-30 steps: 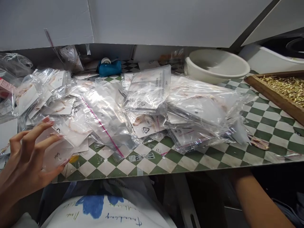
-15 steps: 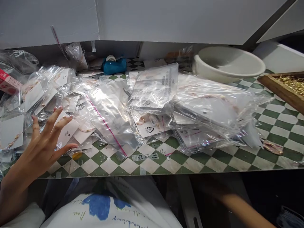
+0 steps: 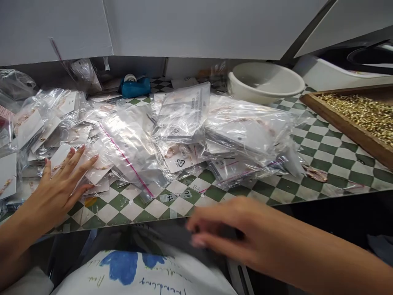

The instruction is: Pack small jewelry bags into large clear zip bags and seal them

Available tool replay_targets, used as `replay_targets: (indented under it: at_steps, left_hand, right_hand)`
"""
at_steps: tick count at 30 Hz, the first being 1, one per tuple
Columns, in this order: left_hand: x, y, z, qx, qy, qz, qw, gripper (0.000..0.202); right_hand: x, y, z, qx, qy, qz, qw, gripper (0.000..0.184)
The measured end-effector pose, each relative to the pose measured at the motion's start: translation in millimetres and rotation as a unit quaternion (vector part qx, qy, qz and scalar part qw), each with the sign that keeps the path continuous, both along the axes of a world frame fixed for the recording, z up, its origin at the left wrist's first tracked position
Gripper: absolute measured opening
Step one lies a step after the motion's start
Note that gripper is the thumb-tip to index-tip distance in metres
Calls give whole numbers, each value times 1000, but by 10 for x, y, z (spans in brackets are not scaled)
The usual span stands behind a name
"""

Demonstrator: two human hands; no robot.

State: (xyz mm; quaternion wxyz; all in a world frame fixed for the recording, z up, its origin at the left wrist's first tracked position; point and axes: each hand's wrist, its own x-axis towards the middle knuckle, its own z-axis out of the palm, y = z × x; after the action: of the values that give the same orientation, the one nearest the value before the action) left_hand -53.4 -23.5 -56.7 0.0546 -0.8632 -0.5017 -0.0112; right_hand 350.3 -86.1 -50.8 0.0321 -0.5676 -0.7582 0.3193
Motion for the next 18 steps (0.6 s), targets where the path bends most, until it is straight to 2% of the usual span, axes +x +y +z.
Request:
replay_targets:
  at_steps: [1,2,4,7,10,12,13,18]
  left_hand:
    - [52,-7,41,-4,3,-1,1000,61]
    - [110,-14,92,-7,7,-8,1000,64]
    - [229,-20,213,-6,11,-26,1000,67]
    - [371,24,390,16,-6,-47,999,62]
    - [436,154,504,28,-35,-47,998,61]
    - [455,281,541,23,-52,-48,997,61]
    - [465,349,552,22,-61,-53,997,61]
    - [520,623,577,31,-139,-82,986,48]
  right_hand:
    - [-216,151,103,29,40,32,998,41]
    - [-433,319,183,92,57,38,993,49]
    - [-829,669,252,223,26,41,974,65]
    - [-1230,1076,174,262,-57,26,963,85]
    - [-1387,1225,44,233,-112,7,966,64]
    - [-1408,1231,0,239,-125,-4,963,47]
    - [-1408,1229,-2,248,-128,-9,960,44]
    - [-1351,1349,153,254,-91,-22,963,38]
